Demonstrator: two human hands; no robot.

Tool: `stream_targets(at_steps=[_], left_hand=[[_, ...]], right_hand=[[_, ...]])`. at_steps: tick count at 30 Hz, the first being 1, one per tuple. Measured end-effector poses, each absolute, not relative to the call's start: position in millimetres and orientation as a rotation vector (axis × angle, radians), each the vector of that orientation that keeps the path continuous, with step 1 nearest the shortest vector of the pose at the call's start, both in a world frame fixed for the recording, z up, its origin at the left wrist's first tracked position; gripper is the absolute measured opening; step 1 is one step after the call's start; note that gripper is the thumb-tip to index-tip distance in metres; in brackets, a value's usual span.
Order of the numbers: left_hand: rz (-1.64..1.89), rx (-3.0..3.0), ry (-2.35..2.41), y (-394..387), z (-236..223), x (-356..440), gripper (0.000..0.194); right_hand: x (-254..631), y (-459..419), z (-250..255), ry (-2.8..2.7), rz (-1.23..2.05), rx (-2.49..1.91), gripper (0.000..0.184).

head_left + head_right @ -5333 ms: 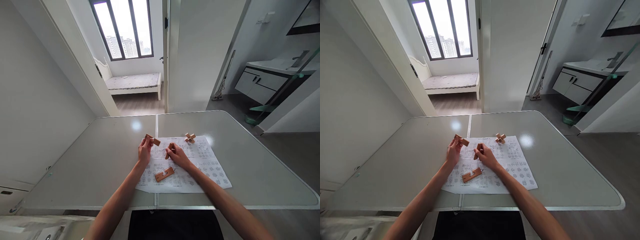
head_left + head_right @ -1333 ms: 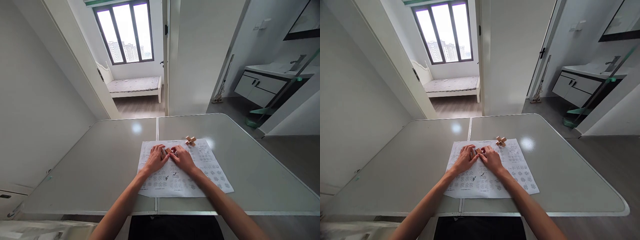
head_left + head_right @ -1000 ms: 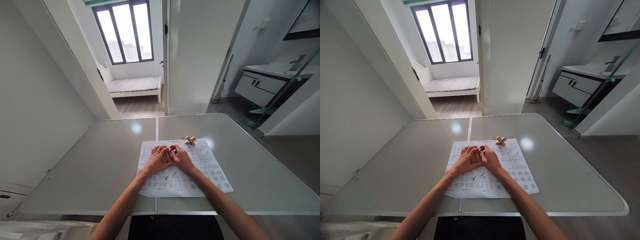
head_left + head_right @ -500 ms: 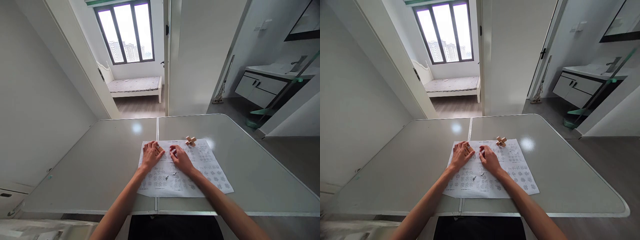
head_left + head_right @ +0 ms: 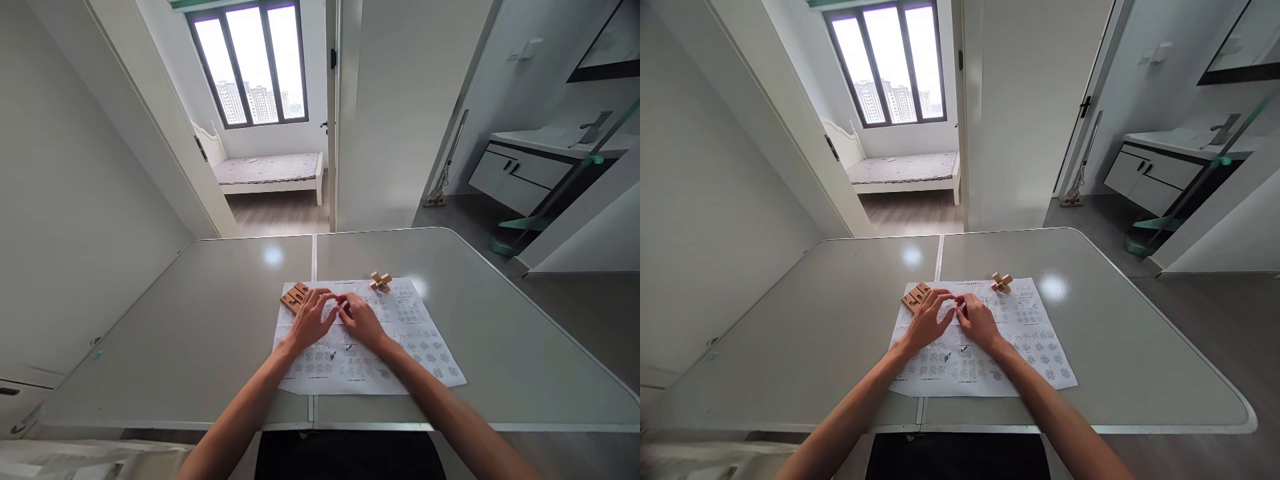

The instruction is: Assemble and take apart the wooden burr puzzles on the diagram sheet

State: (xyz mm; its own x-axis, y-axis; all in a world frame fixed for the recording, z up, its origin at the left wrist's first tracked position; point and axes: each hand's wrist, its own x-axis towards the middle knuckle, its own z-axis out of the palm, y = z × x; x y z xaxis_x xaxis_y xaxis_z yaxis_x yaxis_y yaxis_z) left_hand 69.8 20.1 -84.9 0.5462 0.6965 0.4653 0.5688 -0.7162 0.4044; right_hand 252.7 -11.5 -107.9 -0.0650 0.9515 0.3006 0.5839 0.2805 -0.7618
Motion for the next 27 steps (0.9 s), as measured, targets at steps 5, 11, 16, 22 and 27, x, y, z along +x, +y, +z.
stream_targets(at_steps=[5,11,16,22,27], left_hand=[[0.742,2.619,0.87,11.1,-86.3,75.5,0.029],[0.727,2.614,0.849,11.5,-86.8,75.5,0.029],[0.785,2.635,0.8,12.0,-89.5,75.4,0.024],[0.798,2.643,0.77,12.8,-91.2,76.2,0.025],[0.793,2.626,0.764,13.7,-93.0,76.2,0.027]], right_hand=[[254.2,-12.6,-110.2,-1.79,0.56,-1.408,0.017],[255.7,-13.6,-110.6,-1.814,0.573,-1.405,0.018],[256.5,-15.6,-107.2,-1.826,0.572,-1.407,0.018],[256.8,-15.0,-108.7,-1.847,0.55,-1.403,0.018],[256.7,-14.5,-110.2,-1.85,0.544,-1.396,0.018]])
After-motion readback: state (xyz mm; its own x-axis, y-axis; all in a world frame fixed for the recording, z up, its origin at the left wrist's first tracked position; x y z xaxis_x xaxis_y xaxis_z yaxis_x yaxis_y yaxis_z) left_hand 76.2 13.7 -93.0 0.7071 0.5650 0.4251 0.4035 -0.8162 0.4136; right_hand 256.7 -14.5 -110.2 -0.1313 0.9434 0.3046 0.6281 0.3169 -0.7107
